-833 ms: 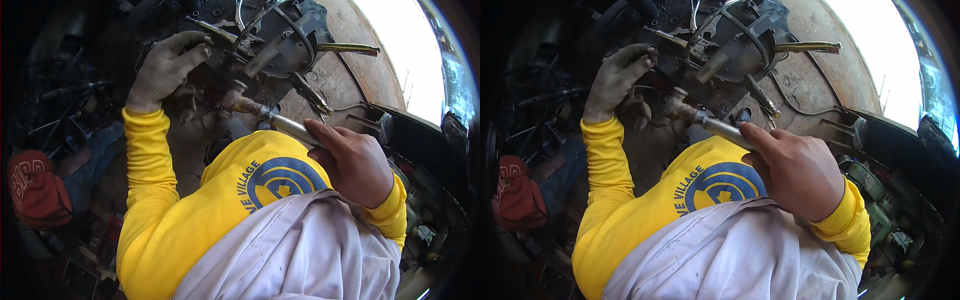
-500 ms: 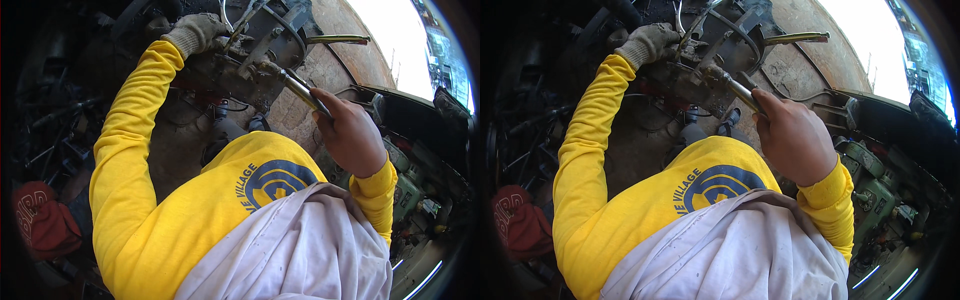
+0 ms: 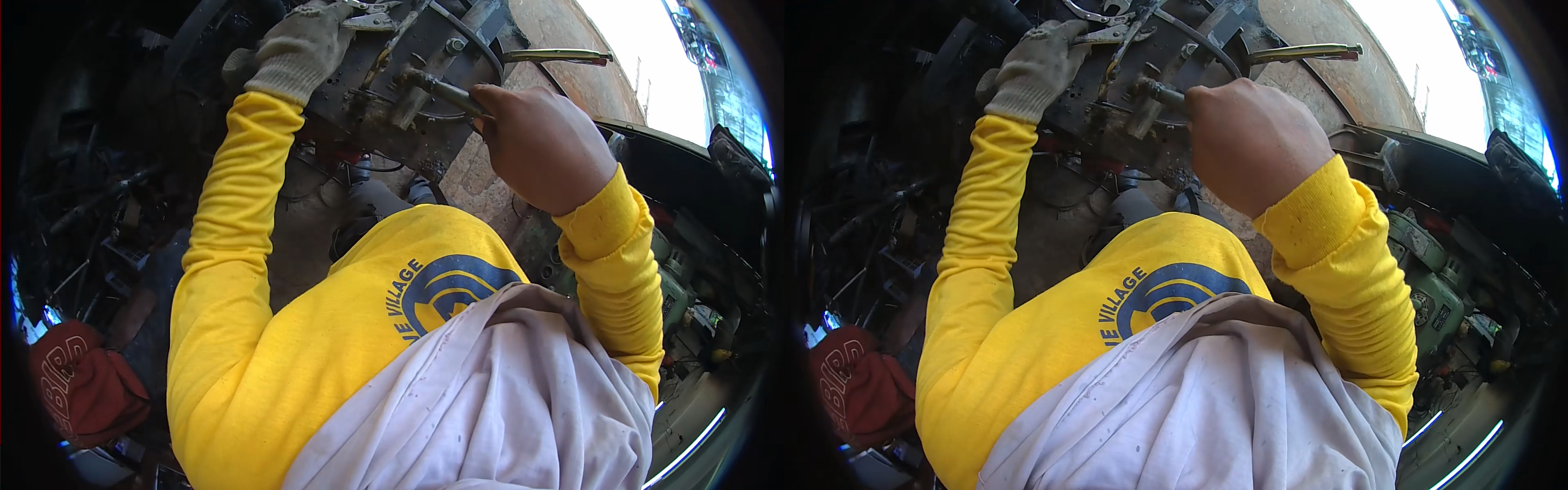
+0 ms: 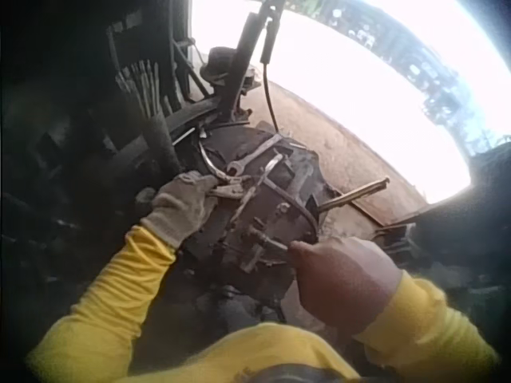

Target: The person assembles a circular metal frame by positioning curved segments and securing them with locking pliers and a hammer.

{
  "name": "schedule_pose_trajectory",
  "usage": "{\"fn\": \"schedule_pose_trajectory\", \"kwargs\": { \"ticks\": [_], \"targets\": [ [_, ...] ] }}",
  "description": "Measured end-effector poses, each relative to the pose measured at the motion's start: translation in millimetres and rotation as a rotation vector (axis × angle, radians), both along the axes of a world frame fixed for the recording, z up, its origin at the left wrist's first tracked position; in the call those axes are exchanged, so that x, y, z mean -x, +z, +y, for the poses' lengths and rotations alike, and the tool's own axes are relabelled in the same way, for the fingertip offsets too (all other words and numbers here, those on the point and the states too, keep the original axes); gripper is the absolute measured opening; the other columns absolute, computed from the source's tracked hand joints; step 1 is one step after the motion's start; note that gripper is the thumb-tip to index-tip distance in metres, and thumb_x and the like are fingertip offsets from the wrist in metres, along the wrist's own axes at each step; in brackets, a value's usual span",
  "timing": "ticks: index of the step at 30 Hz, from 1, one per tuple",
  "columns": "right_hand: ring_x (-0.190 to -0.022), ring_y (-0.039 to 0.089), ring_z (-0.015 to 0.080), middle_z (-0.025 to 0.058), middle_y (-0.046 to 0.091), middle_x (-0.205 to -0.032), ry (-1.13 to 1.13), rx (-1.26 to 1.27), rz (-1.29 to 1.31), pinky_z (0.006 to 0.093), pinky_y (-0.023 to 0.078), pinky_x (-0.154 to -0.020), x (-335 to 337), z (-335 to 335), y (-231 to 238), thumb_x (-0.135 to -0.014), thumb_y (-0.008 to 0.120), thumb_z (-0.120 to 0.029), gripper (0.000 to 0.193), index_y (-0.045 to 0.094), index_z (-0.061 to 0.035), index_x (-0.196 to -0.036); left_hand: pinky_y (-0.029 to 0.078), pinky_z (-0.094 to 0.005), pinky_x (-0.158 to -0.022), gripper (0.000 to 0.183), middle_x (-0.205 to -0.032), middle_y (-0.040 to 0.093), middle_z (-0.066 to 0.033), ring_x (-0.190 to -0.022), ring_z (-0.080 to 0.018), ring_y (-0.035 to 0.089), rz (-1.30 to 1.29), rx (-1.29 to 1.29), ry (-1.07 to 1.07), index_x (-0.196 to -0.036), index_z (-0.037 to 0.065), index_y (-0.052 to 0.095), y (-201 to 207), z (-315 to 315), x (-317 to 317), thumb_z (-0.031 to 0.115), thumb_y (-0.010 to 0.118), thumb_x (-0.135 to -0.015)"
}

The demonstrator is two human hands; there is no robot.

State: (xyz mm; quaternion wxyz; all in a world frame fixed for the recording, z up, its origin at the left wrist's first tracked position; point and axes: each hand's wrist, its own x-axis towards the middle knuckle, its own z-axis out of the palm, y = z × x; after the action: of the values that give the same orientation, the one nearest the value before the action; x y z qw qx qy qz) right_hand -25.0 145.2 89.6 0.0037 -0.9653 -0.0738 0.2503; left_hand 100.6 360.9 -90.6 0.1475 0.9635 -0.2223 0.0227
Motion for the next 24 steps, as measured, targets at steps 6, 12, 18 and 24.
{"fn": "schedule_pose_trajectory", "kwargs": {
  "ticks": [6, 12, 18, 24],
  "targets": [
    [-0.076, 0.067, 0.037, 0.0179, 0.069, -0.086, 0.069, 0.07, -0.014, 0.0459, 0.053, -0.069, -14.2, 8.2, -9.5, -0.094, 0.059, -0.014, 0.025, 0.067, -0.0095, -0.117, 0.056, -0.0406, -0.08, 0.037, -0.104, 0.07, -0.0139, -0.092, -0.0328, 0.069, 0.137, 0.234, -0.149, -0.117, 0.01, 0.066, 2.6, 17.1, 78.0, 0.033, 0.069, -0.088],
    [-0.075, 0.068, 0.0359, 0.0173, 0.07, -0.086, 0.078, 0.106, -0.104, 0.0445, 0.053, -0.068, -22.8, 9.5, -6.4, -0.092, 0.06, -0.008, 0.027, 0.068, -0.0091, -0.117, 0.057, -0.0414, -0.077, 0.038, -0.104, 0.069, -0.0113, -0.093, -0.0318, 0.069, 0.122, 0.164, 0.004, -0.115, 0.011, 0.064, -8.2, -2.9, 94.5, 0.034, 0.07, -0.086],
    [-0.074, 0.068, 0.0354, 0.0189, 0.068, -0.083, 0.148, 0.106, -0.001, 0.0438, 0.053, -0.068, -20.1, 15.7, -6.1, -0.091, 0.059, -0.007, 0.028, 0.069, -0.0079, -0.117, 0.058, -0.0422, -0.074, 0.041, -0.104, 0.069, -0.0095, -0.09, -0.0311, 0.07, 0.089, 0.127, -0.03, -0.118, 0.013, 0.061, -21.3, 0.6, 94.7, 0.038, 0.069, -0.087],
    [-0.075, 0.068, 0.036, 0.0184, 0.068, -0.083, 0.076, 0.132, -0.098, 0.0447, 0.052, -0.068, -29.7, 12.9, 1.5, -0.092, 0.061, -0.011, 0.027, 0.07, -0.0083, -0.117, 0.058, -0.0419, -0.074, 0.037, -0.105, 0.068, -0.0097, -0.089, -0.03, 0.07, 0.09, 0.08, -0.019, -0.117, 0.013, 0.061, -14.3, -4.0, 97.5, 0.033, 0.067, -0.087]
  ]
}}
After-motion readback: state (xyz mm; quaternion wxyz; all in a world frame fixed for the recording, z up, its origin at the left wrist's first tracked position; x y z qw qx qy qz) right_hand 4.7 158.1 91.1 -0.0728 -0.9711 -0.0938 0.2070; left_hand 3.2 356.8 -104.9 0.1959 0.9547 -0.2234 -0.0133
